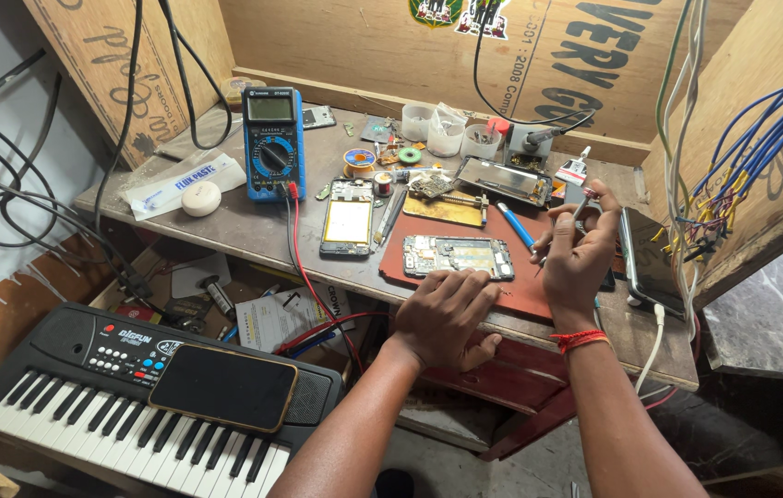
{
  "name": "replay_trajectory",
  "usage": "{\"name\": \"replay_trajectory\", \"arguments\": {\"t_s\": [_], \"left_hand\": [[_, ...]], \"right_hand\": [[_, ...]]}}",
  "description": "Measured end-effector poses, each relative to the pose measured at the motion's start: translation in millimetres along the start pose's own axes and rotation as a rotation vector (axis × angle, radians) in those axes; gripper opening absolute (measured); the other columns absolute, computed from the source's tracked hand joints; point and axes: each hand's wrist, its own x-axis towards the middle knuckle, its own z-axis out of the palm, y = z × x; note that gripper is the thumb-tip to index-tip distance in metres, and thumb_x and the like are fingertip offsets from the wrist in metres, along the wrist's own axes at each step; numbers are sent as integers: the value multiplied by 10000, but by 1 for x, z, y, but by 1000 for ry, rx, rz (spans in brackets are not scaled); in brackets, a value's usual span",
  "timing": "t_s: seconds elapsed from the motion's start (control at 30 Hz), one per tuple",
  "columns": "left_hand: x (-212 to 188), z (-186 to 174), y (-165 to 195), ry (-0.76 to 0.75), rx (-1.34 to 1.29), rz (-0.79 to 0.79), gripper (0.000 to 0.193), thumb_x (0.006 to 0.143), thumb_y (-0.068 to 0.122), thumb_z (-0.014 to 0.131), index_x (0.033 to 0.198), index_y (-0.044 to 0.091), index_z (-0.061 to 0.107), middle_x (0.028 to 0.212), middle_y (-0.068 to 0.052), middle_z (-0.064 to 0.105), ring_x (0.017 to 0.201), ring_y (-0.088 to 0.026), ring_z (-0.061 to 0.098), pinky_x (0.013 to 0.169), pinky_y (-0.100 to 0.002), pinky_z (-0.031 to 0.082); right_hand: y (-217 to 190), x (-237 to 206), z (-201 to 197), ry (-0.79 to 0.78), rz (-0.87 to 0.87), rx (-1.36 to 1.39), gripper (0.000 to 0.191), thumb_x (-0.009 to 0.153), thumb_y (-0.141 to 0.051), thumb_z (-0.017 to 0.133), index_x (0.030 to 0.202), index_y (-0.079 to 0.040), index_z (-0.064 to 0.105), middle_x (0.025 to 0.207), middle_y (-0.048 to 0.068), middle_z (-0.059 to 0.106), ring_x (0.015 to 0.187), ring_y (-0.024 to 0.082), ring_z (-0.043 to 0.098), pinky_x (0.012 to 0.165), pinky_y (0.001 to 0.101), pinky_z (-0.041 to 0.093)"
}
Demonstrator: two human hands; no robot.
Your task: The person uses a precision screwdriver to remove screws from a disassembled mobile phone chassis on a workbench. They then use a soldering iron to work on the phone's motherboard, applying heat to specific points while holding the board steady.
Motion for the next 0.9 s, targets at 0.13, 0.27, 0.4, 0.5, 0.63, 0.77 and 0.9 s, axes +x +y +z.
{"name": "replay_trajectory", "arguments": {"t_s": [0.13, 0.27, 0.4, 0.5, 0.63, 0.77, 0.9], "left_hand": [[0, 1, 0, -6, -7, -6, 528, 880, 485, 592, 1207, 71, 604, 1248, -145, 649, 1142, -301, 654, 981, -440, 489], [0, 2, 0, 3, -4, 8, 513, 890, 483, 599, 1197, 72, 596, 1258, -149, 641, 1154, -304, 652, 982, -442, 486], [0, 0, 0, -20, -11, 3, 532, 859, 479, 616, 1193, 65, 596, 1256, -148, 636, 1145, -308, 646, 983, -447, 488], [1, -1, 0, -29, -15, 3, 538, 855, 481, 633, 1192, 65, 596, 1249, -150, 631, 1149, -310, 642, 982, -449, 486], [2, -3, 0, -4, -12, 4, 541, 823, 474, 644, 1174, 66, 591, 1263, -147, 631, 1161, -303, 642, 982, -447, 481], [2, -3, 1, -16, -24, -1, 536, 830, 475, 660, 1177, 71, 594, 1260, -145, 630, 1157, -303, 636, 987, -446, 480], [1, -2, 0, -31, -23, -2, 574, 808, 480, 665, 1188, 56, 594, 1260, -143, 635, 1171, -300, 634, 987, -445, 479]], "right_hand": [[0, -2, 0, -11, -5, -28, 315, 1158, -69, 391, 1473, -73, 377, 1000, 83, 636, 607, 64, 559, 502, 222, 489], [1, -3, 1, 13, -66, -111, 266, 1183, -72, 405, 1449, -86, 418, 1015, 74, 644, 648, 39, 496, 544, 204, 427], [2, -3, 4, -10, -177, -322, 225, 1185, -56, 460, 1406, -93, 480, 971, 53, 693, 682, 59, 508, 588, 239, 418], [-1, 1, 5, -40, -139, -436, 361, 1057, -77, 580, 1400, -70, 470, 839, 56, 677, 661, 82, 578, 576, 283, 460], [-9, 25, 0, -260, 67, -684, 447, 832, -185, 783, 1221, -40, 618, 803, 75, 738, 696, 107, 693, 635, 295, 539], [-22, 39, -2, -525, 457, -843, 312, 755, -232, 810, 987, -30, 765, 740, 110, 757, 658, 160, 724, 623, 332, 570], [-32, 42, 6, -649, 689, -808, 321, 718, -317, 831, 823, -15, 794, 663, 90, 756, 616, 171, 712, 605, 334, 566]]}}
